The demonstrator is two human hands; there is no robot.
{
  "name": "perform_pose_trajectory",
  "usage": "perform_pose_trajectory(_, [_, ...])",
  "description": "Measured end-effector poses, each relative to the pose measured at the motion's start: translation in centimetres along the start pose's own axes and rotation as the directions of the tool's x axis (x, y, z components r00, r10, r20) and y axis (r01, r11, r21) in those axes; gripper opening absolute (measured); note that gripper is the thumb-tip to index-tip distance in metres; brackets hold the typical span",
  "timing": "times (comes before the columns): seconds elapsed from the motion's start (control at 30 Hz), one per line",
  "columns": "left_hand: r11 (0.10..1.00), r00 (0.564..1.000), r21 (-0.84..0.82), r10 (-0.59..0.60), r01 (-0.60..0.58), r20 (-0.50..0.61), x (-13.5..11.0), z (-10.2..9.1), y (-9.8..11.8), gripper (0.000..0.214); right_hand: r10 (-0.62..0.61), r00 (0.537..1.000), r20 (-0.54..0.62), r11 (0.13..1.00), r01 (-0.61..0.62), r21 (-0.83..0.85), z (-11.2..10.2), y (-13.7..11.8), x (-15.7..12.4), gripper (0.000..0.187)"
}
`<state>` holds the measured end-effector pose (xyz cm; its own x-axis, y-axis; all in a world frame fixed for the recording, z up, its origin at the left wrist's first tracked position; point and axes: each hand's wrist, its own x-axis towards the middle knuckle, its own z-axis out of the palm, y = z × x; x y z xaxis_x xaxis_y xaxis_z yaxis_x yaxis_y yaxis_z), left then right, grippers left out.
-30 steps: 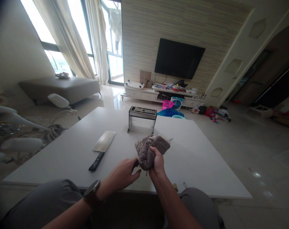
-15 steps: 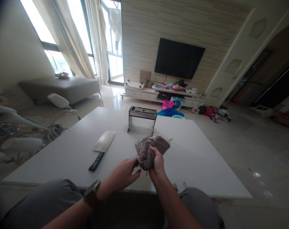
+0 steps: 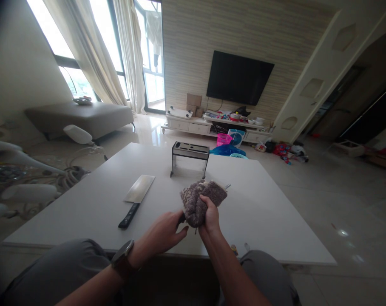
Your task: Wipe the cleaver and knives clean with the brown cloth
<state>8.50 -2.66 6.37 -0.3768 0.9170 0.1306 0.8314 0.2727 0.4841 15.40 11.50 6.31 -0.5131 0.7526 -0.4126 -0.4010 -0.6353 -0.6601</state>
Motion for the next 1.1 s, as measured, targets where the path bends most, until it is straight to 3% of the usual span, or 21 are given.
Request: perform_pose_trajectory(1.1, [1.000,1.000,0.013,-0.012,0.012,0.003,0.07,0.19,-0.05,0.015,0.009,1.000,-0.016,1.000,-0.009,0.008,0.05,-0.02,-0.06,0.020])
